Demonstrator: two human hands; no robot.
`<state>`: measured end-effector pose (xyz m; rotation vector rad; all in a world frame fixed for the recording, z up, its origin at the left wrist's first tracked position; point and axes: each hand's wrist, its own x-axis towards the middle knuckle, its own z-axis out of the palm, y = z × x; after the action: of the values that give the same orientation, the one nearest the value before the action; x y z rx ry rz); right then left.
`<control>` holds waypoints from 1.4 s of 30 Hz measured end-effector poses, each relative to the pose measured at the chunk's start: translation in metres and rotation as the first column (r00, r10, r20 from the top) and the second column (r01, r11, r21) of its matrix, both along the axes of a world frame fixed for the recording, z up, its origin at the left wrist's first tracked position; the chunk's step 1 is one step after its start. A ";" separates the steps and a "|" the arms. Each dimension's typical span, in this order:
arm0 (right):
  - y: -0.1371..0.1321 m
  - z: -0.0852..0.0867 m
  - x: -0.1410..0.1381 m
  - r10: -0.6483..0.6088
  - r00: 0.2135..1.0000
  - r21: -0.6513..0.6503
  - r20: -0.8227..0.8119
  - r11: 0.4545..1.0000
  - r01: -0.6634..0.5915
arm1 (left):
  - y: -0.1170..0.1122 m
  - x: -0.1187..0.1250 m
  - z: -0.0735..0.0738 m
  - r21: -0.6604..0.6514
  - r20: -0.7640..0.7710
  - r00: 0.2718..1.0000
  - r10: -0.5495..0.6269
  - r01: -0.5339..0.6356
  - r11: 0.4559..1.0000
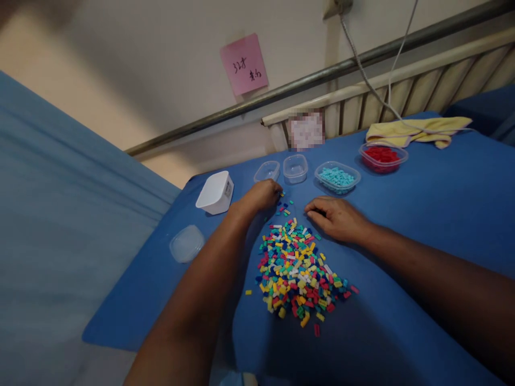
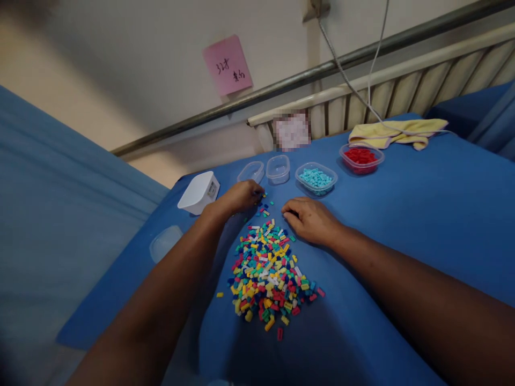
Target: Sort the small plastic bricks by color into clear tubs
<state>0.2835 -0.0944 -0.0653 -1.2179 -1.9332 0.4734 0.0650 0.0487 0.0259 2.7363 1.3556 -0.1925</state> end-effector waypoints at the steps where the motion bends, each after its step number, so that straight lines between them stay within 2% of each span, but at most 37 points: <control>1: 0.000 0.000 0.000 -0.001 1.000 -0.004 -0.002 1.000 0.000 | -0.001 0.000 -0.001 -0.006 -0.012 1.000 -0.009 0.008 1.000; 9: -0.001 0.001 0.000 -0.009 1.000 -0.006 -0.012 1.000 0.009 | -0.003 0.000 -0.003 0.019 -0.012 1.000 0.017 -0.017 1.000; 14: -0.001 0.002 0.000 -0.002 1.000 0.006 -0.003 1.000 0.002 | -0.001 0.014 -0.008 0.080 0.042 0.998 0.042 -0.046 0.996; 18: 0.000 0.001 0.000 0.006 0.999 0.018 -0.032 1.000 -0.005 | 0.003 0.024 -0.014 0.083 0.012 0.998 0.058 -0.059 0.995; 24: 0.002 -0.001 -0.001 0.006 1.000 0.020 -0.030 1.000 -0.005 | 0.001 0.026 -0.010 0.047 -0.041 0.998 0.038 -0.036 0.998; 31: 0.003 -0.001 -0.001 -0.001 1.000 0.033 -0.027 0.999 0.002 | -0.007 0.033 -0.008 0.028 -0.013 0.999 -0.029 0.030 0.999; 37: 0.006 -0.001 -0.003 -0.006 1.000 0.036 -0.007 0.999 0.006 | -0.006 0.053 -0.001 0.028 0.104 0.989 -0.109 0.106 0.994; 39: 0.007 -0.002 -0.003 -0.007 1.000 0.039 -0.008 0.999 0.008 | -0.003 0.068 0.002 0.032 0.211 0.968 -0.133 0.129 0.991; 42: 0.007 -0.001 -0.003 -0.003 1.000 0.031 -0.013 1.000 0.004 | 0.003 0.098 0.003 0.014 0.440 0.886 -0.147 0.157 0.987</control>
<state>0.2809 -0.0876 -0.0659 -1.1957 -1.9208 0.4469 0.1628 0.0515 0.0291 2.6395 1.0080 0.3826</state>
